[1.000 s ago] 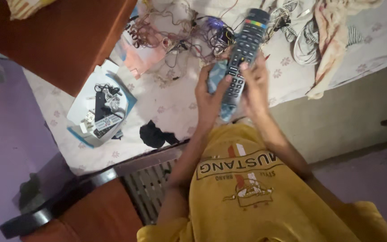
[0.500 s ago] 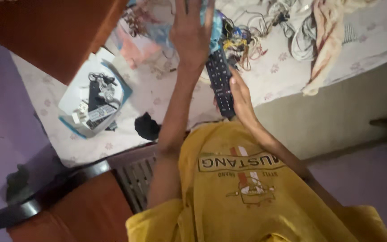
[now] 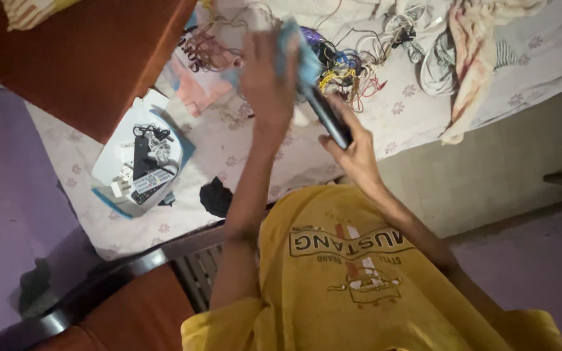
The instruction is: The person organizes a pile of tangled electronic accessories on a bed. They untangle and coil white and black cables, then wipe a remote control and a white power adapter with a blue cloth. The person places the cleaned items into a white box and continues to sort through the remaining cables.
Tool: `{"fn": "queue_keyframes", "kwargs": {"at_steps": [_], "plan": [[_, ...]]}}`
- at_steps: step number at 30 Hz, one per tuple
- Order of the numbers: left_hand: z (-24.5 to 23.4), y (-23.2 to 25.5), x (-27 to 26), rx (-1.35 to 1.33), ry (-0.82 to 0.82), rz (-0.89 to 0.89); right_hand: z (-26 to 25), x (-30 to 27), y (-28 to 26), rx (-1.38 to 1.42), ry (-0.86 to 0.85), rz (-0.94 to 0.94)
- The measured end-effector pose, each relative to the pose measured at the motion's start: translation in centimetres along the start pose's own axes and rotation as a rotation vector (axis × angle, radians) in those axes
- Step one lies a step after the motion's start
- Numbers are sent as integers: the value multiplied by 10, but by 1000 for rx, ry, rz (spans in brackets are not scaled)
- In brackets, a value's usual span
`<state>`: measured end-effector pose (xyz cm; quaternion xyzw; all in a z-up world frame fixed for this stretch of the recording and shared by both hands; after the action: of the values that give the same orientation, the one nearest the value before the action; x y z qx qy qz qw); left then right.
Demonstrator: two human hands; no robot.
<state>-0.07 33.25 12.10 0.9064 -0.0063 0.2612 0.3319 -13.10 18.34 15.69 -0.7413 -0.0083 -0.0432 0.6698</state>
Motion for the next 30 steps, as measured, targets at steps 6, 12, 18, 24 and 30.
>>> {"fn": "queue_keyframes", "kwargs": {"at_steps": [6, 12, 18, 24, 30], "plan": [[31, 24, -67, 394, -435, 367, -5, 10, 3, -507, 159, -212], [36, 17, -59, 184, -77, 393, -11, 14, 34, -638, 144, -240], [56, -7, -13, 723, -346, 292, -17, 7, 22, -657, 123, -266], [48, 38, -74, 186, -119, 402, -19, 8, 19, -567, 123, -238], [59, -6, -35, 210, -352, -16, -30, 3, 35, 18, 155, 131]]}}
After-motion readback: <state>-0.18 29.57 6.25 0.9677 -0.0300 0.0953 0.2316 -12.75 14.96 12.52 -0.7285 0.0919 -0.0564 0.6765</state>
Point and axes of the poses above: each hand's wrist, its own x-axis towards the middle knuckle, its own z-axis out of the palm, y = z × x, the point moved 1 cm from there along x, towards the middle knuckle, and after that the axes turned 15 degrees about x, right-handed, at the moved point
